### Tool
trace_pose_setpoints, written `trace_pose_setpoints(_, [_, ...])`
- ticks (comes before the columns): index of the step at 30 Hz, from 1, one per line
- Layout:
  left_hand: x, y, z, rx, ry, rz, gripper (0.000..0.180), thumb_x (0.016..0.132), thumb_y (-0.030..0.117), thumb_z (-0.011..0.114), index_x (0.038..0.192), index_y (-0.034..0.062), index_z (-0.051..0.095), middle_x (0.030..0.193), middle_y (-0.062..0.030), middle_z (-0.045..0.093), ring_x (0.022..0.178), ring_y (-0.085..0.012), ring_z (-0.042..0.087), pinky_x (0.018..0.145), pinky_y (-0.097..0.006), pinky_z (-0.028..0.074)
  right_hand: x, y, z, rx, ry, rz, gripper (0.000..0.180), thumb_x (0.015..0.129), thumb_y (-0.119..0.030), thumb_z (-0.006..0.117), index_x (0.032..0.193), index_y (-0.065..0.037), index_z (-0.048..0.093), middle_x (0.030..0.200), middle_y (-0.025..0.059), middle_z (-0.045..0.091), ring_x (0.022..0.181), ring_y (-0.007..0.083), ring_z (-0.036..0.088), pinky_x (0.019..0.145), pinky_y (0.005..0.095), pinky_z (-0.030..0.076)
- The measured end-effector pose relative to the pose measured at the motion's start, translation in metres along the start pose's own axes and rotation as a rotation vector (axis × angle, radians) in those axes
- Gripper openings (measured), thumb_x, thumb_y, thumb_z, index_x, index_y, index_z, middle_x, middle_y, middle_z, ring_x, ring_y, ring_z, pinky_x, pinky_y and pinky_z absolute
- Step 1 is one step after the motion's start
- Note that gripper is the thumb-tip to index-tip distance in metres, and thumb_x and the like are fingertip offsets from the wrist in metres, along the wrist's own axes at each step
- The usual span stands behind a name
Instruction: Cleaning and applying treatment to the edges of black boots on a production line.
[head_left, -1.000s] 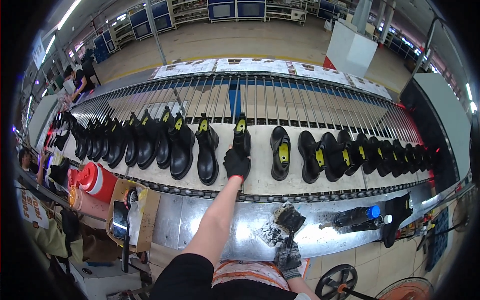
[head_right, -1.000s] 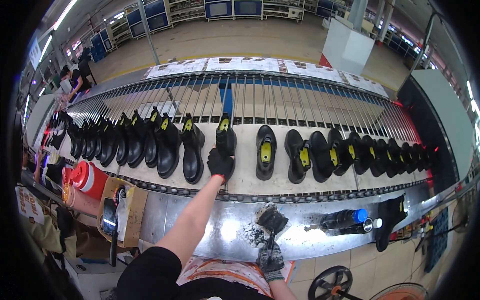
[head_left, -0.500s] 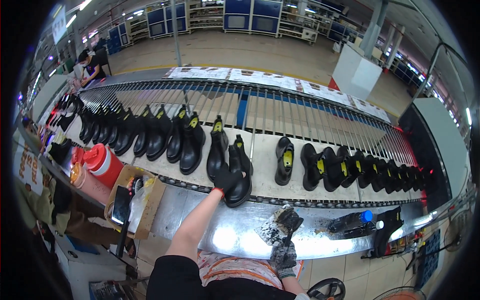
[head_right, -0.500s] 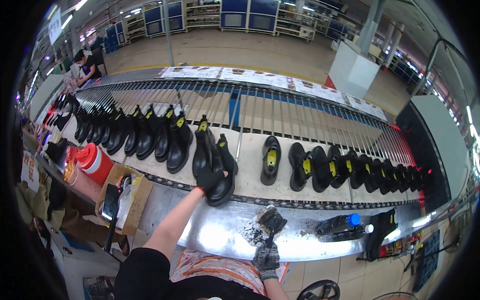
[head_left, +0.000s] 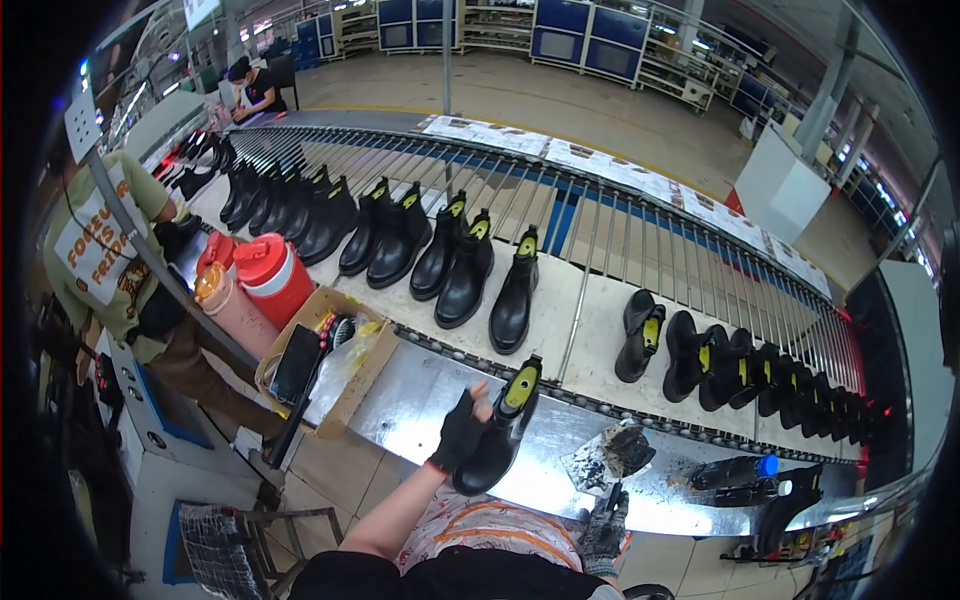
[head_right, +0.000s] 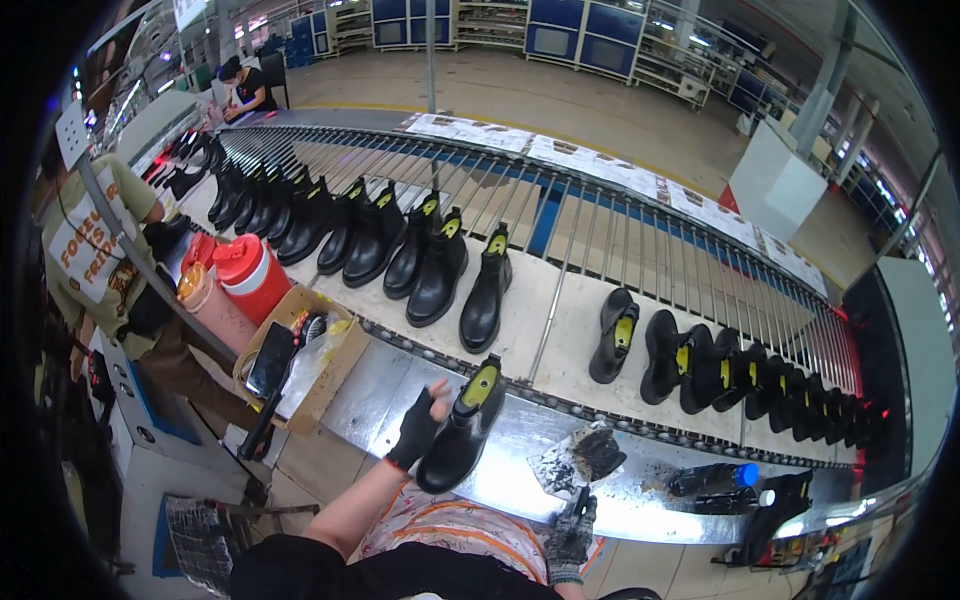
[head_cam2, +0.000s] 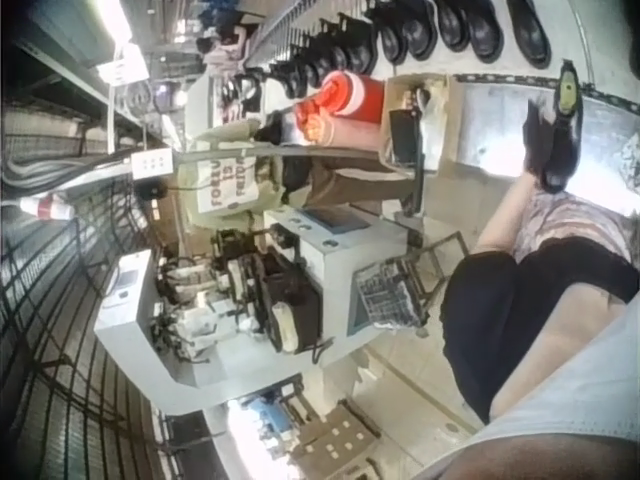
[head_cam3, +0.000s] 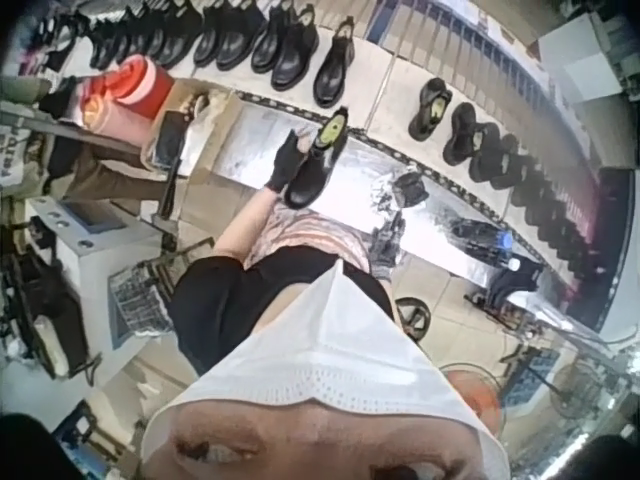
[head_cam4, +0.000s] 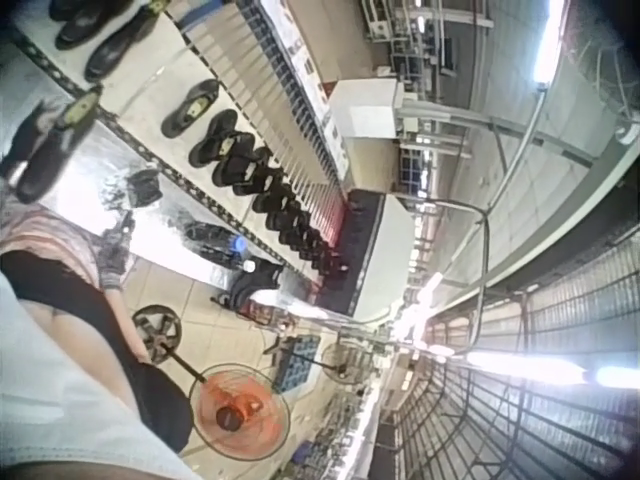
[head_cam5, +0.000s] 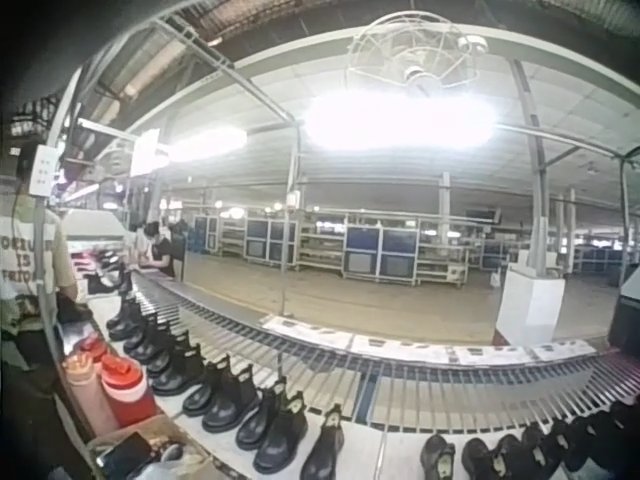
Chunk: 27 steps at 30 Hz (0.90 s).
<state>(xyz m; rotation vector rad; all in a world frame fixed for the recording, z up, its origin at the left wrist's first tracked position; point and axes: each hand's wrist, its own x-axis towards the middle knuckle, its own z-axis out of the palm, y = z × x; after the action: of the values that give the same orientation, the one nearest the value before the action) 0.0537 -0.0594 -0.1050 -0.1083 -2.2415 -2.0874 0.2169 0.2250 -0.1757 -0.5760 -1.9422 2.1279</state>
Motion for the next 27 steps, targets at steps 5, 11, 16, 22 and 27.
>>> trace_pose_setpoints(5, [0.109,0.004,0.030,-0.131,-0.361,-0.095,0.044,0.096,0.039,0.041,0.101,-0.0005,0.060,0.097,-0.0078,0.065,0.091,-0.0170,0.060,0.083,-0.028,0.045,-0.016,-0.068,0.023,-0.218,0.100,0.008,0.051,0.095,-0.013,0.038,0.144,-0.019,0.023,0.113,0.0131,0.051,0.088,0.0207,0.055,0.069,0.0322,0.049])
trace_pose_setpoints(11, [0.131,-0.022,0.034,-0.395,-0.604,-0.299,0.065,0.087,0.064,0.040,0.069,0.0039,0.057,0.065,-0.0091,0.059,0.065,-0.0192,0.058,0.066,-0.030,0.047,0.003,-0.034,0.011,0.295,0.163,0.321,0.056,0.089,-0.010,0.047,0.142,-0.009,0.028,0.075,0.0037,0.058,0.046,0.0082,0.047,0.043,0.0220,0.039])
trace_pose_setpoints(16, [0.105,0.057,0.025,-0.456,-0.768,0.154,0.083,0.074,0.081,0.026,0.063,0.0050,0.056,0.063,-0.0056,0.055,0.074,-0.0180,0.050,0.088,-0.031,0.035,-0.025,-0.108,0.026,0.177,0.244,0.164,0.051,0.093,-0.012,0.049,0.139,-0.012,0.027,0.086,0.0078,0.061,0.047,0.0082,0.050,0.041,0.0212,0.040])
trace_pose_setpoints(22, [0.085,0.092,0.022,-0.548,-0.752,0.472,0.084,0.069,0.085,0.029,0.057,0.0057,0.054,0.060,-0.0043,0.055,0.064,-0.0168,0.051,0.088,-0.033,0.035,-0.009,-0.108,0.021,0.194,0.254,-0.098,0.016,0.090,-0.011,0.055,0.104,-0.007,0.048,0.086,0.0091,0.062,0.046,0.0075,0.050,0.038,0.0214,0.041])
trace_pose_setpoints(27, [0.080,0.092,0.021,-0.521,-0.803,0.426,0.084,0.068,0.086,0.037,0.056,0.0050,0.055,0.060,-0.0041,0.056,0.065,-0.0170,0.052,0.094,-0.038,0.031,-0.021,-0.112,0.006,0.099,0.215,0.123,0.013,0.091,-0.013,0.055,0.100,-0.006,0.049,0.088,0.0095,0.061,0.052,0.0077,0.053,0.039,0.0209,0.043])
